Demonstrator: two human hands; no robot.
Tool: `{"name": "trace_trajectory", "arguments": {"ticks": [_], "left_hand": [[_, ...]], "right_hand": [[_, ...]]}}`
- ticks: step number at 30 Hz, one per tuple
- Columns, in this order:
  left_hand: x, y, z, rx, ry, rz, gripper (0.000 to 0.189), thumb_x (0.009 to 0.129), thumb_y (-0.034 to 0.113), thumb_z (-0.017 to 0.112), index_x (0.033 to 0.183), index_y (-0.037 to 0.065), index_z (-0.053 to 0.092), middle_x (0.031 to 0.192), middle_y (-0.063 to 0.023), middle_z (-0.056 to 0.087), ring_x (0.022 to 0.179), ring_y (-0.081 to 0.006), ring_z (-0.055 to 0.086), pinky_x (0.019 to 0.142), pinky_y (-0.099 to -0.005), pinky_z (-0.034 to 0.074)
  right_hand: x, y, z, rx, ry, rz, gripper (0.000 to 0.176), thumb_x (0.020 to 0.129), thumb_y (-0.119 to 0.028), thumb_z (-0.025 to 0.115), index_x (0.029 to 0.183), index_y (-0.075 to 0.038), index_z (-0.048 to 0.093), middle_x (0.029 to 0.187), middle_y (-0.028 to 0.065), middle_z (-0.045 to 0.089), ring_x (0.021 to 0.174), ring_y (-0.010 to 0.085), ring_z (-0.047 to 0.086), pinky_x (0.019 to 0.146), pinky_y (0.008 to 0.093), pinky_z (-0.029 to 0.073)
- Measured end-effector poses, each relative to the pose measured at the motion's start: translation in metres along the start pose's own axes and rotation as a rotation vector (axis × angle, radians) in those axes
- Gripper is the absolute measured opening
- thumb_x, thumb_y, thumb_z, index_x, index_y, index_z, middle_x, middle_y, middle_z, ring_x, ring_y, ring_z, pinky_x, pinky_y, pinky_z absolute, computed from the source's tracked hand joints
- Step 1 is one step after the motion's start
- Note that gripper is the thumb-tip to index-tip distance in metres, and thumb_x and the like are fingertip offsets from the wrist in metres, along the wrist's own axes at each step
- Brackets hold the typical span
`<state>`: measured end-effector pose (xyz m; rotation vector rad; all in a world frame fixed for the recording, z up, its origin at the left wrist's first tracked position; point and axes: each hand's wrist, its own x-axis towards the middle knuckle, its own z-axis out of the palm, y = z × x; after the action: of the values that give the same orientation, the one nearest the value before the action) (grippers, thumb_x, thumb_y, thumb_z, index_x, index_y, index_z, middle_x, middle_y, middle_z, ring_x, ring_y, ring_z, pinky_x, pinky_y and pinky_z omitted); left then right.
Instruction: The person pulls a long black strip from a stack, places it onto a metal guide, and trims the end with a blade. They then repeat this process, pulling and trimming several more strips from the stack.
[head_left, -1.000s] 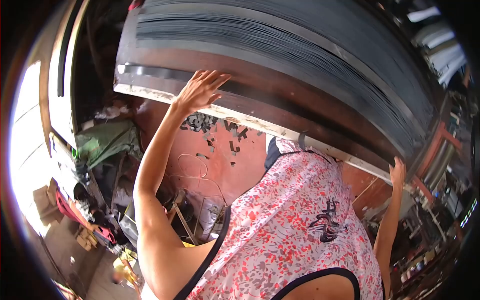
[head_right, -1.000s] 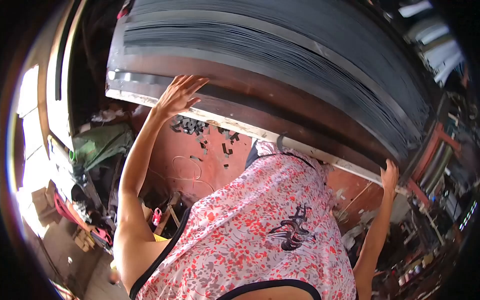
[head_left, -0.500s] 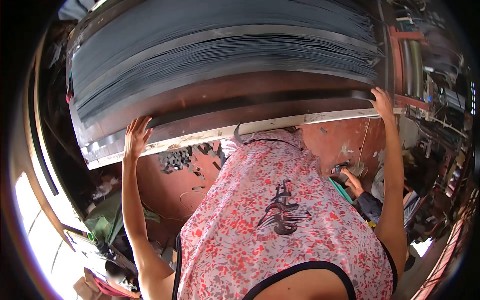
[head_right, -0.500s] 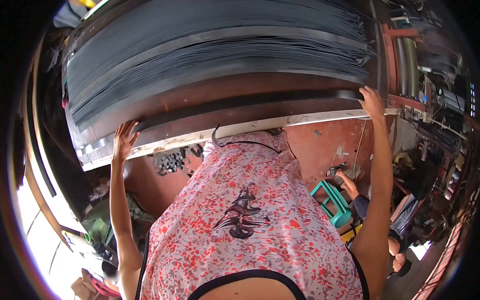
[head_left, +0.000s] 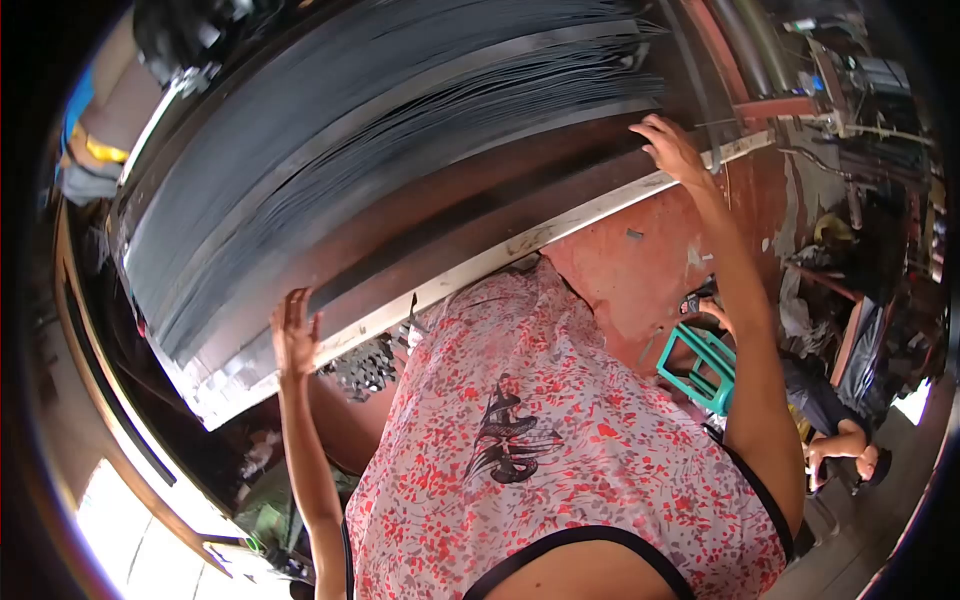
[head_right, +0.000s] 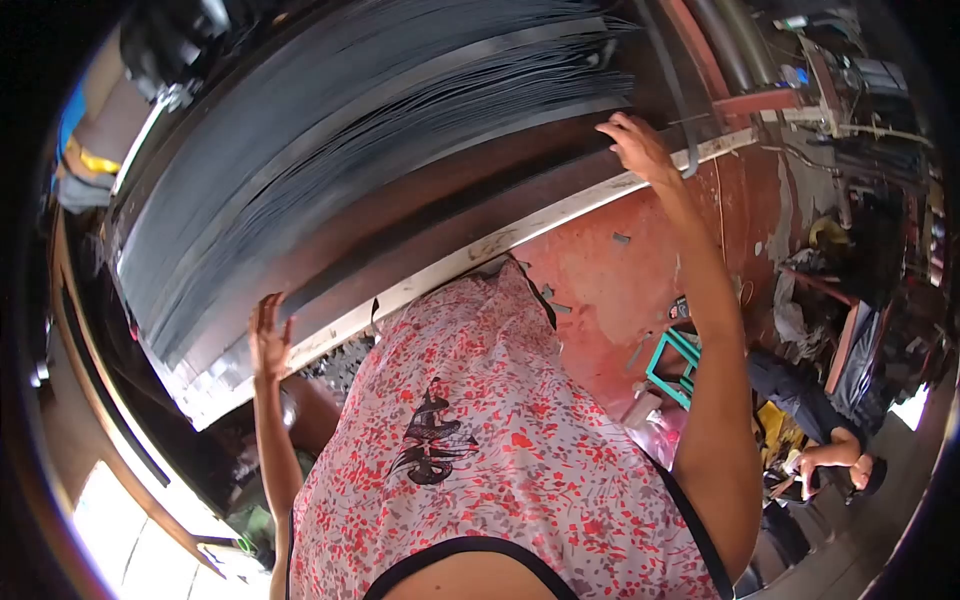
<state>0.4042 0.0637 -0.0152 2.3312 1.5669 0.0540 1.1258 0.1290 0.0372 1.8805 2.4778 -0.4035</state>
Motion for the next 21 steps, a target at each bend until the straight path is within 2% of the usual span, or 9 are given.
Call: {"name": "trace_trajectory", "arguments": {"ticks": [3, 5, 7, 8, 11, 15, 17, 18, 21], "left_hand": [[0.049, 0.062, 0.005, -0.041, 0.043, 0.141, 0.045, 0.089, 0.024, 0.065, 0.130, 0.009, 0.053, 0.133, -0.0104, 0.054, 0.117, -0.0298, 0.054, 0.099, -0.0484, 0.042], [0.070, 0.083, 0.013, -0.178, 0.083, 0.197, 0.052, 0.083, 0.016, 0.070, 0.131, 0.006, 0.053, 0.129, -0.0144, 0.055, 0.114, -0.0336, 0.054, 0.096, -0.0456, 0.043], [0.084, 0.098, 0.014, -0.144, 0.079, 0.208, 0.053, 0.083, 0.015, 0.070, 0.132, 0.006, 0.052, 0.126, -0.0150, 0.056, 0.112, -0.0342, 0.054, 0.096, -0.0455, 0.043], [0.089, 0.102, 0.011, -0.145, 0.094, 0.247, 0.052, 0.083, 0.016, 0.071, 0.131, 0.005, 0.053, 0.124, -0.0153, 0.056, 0.111, -0.0343, 0.054, 0.095, -0.0458, 0.043], [0.094, 0.085, 0.011, -0.112, 0.105, 0.236, 0.049, 0.083, 0.014, 0.070, 0.128, 0.005, 0.055, 0.121, -0.0153, 0.057, 0.109, -0.0341, 0.055, 0.094, -0.0463, 0.044], [0.095, 0.062, -0.001, -0.024, 0.077, 0.270, 0.046, 0.083, 0.014, 0.070, 0.126, 0.004, 0.056, 0.118, -0.0155, 0.057, 0.107, -0.0345, 0.055, 0.093, -0.0464, 0.045], [0.093, 0.048, -0.007, -0.018, 0.044, 0.222, 0.041, 0.083, 0.011, 0.070, 0.121, 0.004, 0.057, 0.118, -0.0168, 0.057, 0.108, -0.0364, 0.056, 0.091, -0.0462, 0.047], [0.093, 0.045, -0.009, 0.006, 0.055, 0.228, 0.037, 0.084, 0.012, 0.068, 0.119, 0.004, 0.058, 0.116, -0.0170, 0.057, 0.107, -0.0367, 0.056, 0.089, -0.0456, 0.048], [0.091, 0.033, -0.013, 0.016, 0.038, 0.230, 0.036, 0.087, 0.016, 0.067, 0.120, 0.003, 0.058, 0.115, -0.0172, 0.058, 0.106, -0.0370, 0.057, 0.089, -0.0449, 0.049]], "right_hand": [[0.005, -0.019, 0.011, 0.001, 0.183, -0.039, 0.042, 0.077, 0.002, 0.066, 0.117, -0.009, 0.063, 0.107, 0.0101, 0.058, 0.101, 0.0354, 0.056, 0.089, 0.0434, 0.047], [0.011, -0.032, 0.013, -0.037, 0.158, -0.040, 0.041, 0.075, 0.003, 0.063, 0.114, -0.009, 0.064, 0.108, 0.0097, 0.057, 0.099, 0.0355, 0.056, 0.088, 0.0436, 0.047], [0.014, -0.043, 0.021, -0.070, 0.237, -0.063, 0.039, 0.074, 0.004, 0.063, 0.112, -0.006, 0.064, 0.107, 0.0091, 0.057, 0.098, 0.0330, 0.054, 0.086, 0.0432, 0.046], [0.017, -0.050, 0.022, -0.099, 0.251, -0.061, 0.039, 0.075, 0.002, 0.061, 0.113, -0.007, 0.064, 0.109, 0.0107, 0.058, 0.101, 0.0326, 0.055, 0.092, 0.0452, 0.045], [0.032, -0.088, 0.032, -0.215, 0.429, -0.050, 0.032, 0.079, -0.007, 0.059, 0.111, -0.008, 0.064, 0.113, 0.0129, 0.058, 0.105, 0.0297, 0.057, 0.103, 0.0478, 0.041], [0.049, -0.145, 0.041, -0.229, 0.457, -0.038, 0.020, 0.078, -0.013, 0.061, 0.097, -0.007, 0.062, 0.103, 0.0085, 0.056, 0.097, 0.0236, 0.056, 0.094, 0.0409, 0.042], [0.058, -0.169, 0.053, -0.228, 0.430, -0.045, 0.027, 0.077, -0.010, 0.061, 0.103, -0.005, 0.060, 0.104, 0.0087, 0.054, 0.098, 0.0235, 0.054, 0.093, 0.0388, 0.042], [0.060, -0.176, 0.058, -0.315, 0.438, -0.026, 0.023, 0.076, -0.013, 0.062, 0.099, -0.007, 0.059, 0.100, 0.0060, 0.052, 0.096, 0.0205, 0.053, 0.091, 0.0359, 0.042], [0.064, -0.185, 0.067, -0.297, 0.435, -0.022, 0.019, 0.080, -0.018, 0.061, 0.096, -0.009, 0.063, 0.104, 0.0056, 0.056, 0.098, 0.0205, 0.055, 0.093, 0.0389, 0.042]]}}
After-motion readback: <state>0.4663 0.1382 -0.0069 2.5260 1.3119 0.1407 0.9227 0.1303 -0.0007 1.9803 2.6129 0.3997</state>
